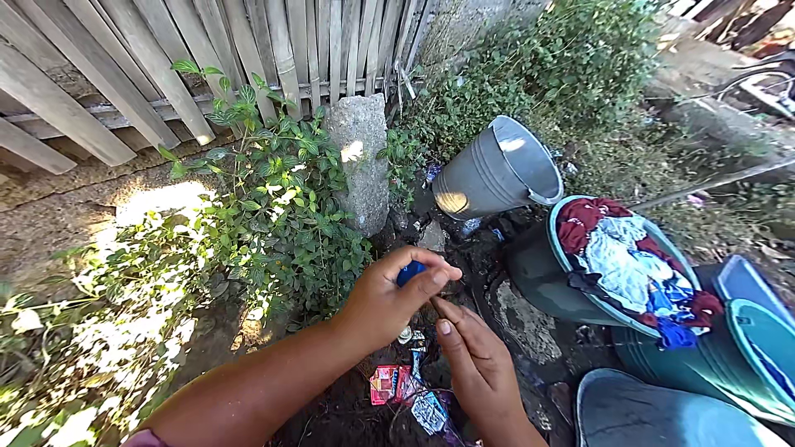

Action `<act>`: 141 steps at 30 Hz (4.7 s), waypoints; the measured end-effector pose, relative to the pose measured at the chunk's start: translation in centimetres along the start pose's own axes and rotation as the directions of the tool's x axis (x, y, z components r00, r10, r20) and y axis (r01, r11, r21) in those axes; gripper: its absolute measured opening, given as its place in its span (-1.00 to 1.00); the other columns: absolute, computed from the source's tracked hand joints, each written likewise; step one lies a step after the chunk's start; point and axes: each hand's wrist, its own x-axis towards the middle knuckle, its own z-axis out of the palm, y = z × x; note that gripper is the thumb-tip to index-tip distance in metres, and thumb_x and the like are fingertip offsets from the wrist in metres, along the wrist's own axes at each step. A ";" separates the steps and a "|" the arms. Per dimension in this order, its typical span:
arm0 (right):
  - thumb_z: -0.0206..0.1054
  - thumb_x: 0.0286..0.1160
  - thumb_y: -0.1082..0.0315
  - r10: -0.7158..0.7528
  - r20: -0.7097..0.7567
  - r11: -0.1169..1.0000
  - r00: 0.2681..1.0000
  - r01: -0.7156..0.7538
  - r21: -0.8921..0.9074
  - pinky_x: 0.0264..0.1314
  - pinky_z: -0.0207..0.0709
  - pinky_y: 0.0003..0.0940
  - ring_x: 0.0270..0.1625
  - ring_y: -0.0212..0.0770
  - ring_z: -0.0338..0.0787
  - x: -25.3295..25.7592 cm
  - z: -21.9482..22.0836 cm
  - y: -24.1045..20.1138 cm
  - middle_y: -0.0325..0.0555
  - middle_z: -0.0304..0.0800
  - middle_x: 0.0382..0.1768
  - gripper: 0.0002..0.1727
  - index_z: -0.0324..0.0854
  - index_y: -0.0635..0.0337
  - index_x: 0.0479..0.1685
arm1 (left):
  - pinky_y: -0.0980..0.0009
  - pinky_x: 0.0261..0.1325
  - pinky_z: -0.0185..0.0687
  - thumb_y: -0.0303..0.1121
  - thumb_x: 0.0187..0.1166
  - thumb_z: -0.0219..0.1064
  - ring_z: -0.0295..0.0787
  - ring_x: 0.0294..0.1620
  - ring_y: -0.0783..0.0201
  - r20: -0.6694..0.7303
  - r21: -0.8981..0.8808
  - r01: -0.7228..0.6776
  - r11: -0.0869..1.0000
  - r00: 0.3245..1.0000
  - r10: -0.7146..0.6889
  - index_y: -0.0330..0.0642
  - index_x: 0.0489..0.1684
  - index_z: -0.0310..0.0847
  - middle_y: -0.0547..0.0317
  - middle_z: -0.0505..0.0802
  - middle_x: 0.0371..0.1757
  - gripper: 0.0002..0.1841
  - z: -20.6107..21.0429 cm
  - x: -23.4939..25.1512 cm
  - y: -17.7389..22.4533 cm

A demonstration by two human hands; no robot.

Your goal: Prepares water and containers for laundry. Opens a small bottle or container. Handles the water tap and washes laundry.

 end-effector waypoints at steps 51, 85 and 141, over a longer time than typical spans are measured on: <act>0.07 0.86 0.05 0.077 0.128 0.921 0.989 -0.120 0.370 -0.37 0.33 -0.80 -0.43 -0.74 0.42 1.3 1.2 -2.3 -0.53 0.55 -0.40 -0.69 0.69 -0.05 0.04 | 0.05 0.78 0.24 -0.31 0.86 -0.01 0.72 0.45 0.12 0.167 -0.208 -0.205 0.956 0.956 0.241 -0.22 -0.09 0.51 -0.01 0.92 0.07 -0.77 0.3 -0.2 -1.1; 0.05 0.80 0.21 0.441 0.091 0.884 0.893 -0.450 0.128 -0.50 0.36 -0.72 -0.55 -0.63 0.44 -4.7 -0.4 3.8 -0.50 0.54 -0.49 -0.71 0.66 0.11 0.07 | -0.24 0.90 -0.28 -0.32 0.60 0.39 0.64 0.57 0.05 0.164 0.270 -0.383 0.884 0.923 0.349 -0.27 -0.23 0.58 -0.01 0.93 0.12 -0.82 -2.4 0.1 -4.0; 0.54 0.41 -0.02 0.578 0.338 0.763 0.742 -0.639 0.098 0.71 0.39 0.09 0.64 0.07 0.52 -9.6 12.9 17.8 0.15 0.60 0.54 -0.30 0.61 0.11 0.54 | 0.59 -0.42 0.58 -0.20 0.86 -0.05 0.61 -0.50 0.48 -0.600 -0.174 0.372 0.912 0.694 -0.398 0.10 -0.19 0.66 0.40 0.72 -0.42 -0.68 -8.3 4.2 -6.6</act>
